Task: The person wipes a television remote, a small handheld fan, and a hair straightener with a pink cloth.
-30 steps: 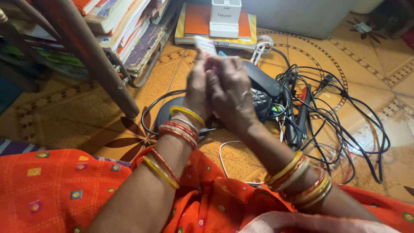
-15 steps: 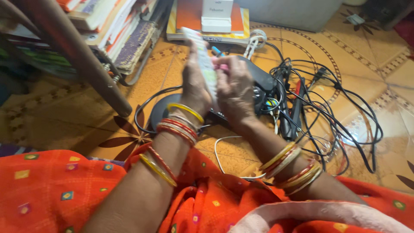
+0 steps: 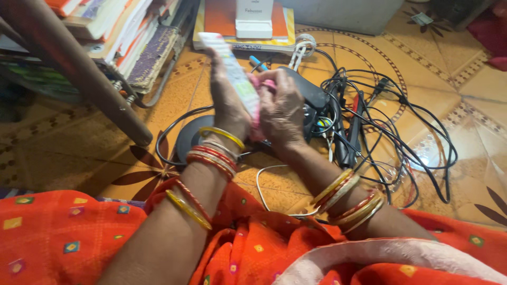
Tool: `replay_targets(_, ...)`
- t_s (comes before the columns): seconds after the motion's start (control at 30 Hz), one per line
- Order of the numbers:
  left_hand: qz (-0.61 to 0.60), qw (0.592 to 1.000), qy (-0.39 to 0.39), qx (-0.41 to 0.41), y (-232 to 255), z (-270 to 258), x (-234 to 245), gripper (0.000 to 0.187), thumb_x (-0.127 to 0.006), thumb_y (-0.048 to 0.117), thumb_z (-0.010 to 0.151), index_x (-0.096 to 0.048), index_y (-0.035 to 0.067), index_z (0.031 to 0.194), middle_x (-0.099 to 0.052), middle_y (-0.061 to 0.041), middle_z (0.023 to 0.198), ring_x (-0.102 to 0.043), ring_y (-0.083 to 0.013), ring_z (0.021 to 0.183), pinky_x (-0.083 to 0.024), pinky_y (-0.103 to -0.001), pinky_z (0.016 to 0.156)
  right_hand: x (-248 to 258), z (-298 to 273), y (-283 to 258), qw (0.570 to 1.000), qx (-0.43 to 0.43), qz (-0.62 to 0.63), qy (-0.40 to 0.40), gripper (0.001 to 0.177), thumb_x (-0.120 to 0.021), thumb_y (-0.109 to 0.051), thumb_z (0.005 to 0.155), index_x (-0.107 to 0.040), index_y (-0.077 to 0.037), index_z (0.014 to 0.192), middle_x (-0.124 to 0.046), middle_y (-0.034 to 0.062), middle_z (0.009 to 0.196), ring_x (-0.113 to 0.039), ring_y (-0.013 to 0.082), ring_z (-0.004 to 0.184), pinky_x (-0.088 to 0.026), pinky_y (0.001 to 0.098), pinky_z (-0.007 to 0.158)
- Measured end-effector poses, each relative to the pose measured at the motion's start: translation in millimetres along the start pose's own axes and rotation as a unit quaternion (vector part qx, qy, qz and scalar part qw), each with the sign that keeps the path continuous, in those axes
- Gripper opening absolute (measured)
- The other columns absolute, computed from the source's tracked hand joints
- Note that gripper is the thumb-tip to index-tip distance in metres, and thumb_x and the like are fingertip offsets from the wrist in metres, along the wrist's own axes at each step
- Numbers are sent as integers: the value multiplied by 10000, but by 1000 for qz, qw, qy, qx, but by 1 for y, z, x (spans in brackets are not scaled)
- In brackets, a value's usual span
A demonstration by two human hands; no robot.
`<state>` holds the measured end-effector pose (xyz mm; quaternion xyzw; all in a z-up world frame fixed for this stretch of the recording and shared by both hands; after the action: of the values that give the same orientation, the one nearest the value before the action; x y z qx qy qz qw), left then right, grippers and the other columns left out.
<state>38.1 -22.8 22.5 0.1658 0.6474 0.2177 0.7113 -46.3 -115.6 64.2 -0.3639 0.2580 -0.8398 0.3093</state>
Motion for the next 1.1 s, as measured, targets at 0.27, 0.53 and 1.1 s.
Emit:
replay_targets(0.27, 23, 994, 58, -95, 29, 43, 51, 798, -464, 674, 967, -524, 2, 1394, -536, -88, 919, -574, -190, 766, -531, -346, 662, -9, -19, -44, 995, 93, 43, -19, 72, -623, -119, 1008, -644, -91, 1071, -650, 149, 1024, -677, 316, 957, -547, 431, 859)
replay_targets(0.53, 10, 999, 33, -25, 15, 7, -1, 697, -474, 644, 986, -554, 82, 1391, -536, -51, 873, -545, -165, 745, -515, -335, 661, 6, 3, -4, 1000, -14, -13, 8, 94, -619, -146, 965, -664, -108, 1038, -659, 132, 990, -678, 305, 921, -535, 433, 813)
replay_targets(1.1, -20, 985, -119, 121, 9, -9, 10, 693, -439, 657, 1012, -523, 73, 1375, -620, -87, 1186, -631, -199, 1080, -559, -346, 937, 9, -11, -58, 973, 229, -2, -32, 123, -586, -108, 1063, -626, -101, 1179, -567, 167, 1033, -622, 345, 986, -506, 474, 841)
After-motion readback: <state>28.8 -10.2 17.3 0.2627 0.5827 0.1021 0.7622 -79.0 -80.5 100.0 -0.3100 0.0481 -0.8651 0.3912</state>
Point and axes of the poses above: each hand's wrist, its own z-axis towards the middle knuckle, its own x-axis out of the back of the hand, y = z × x, the point moved 2 cm from there along z, towards the middle knuckle
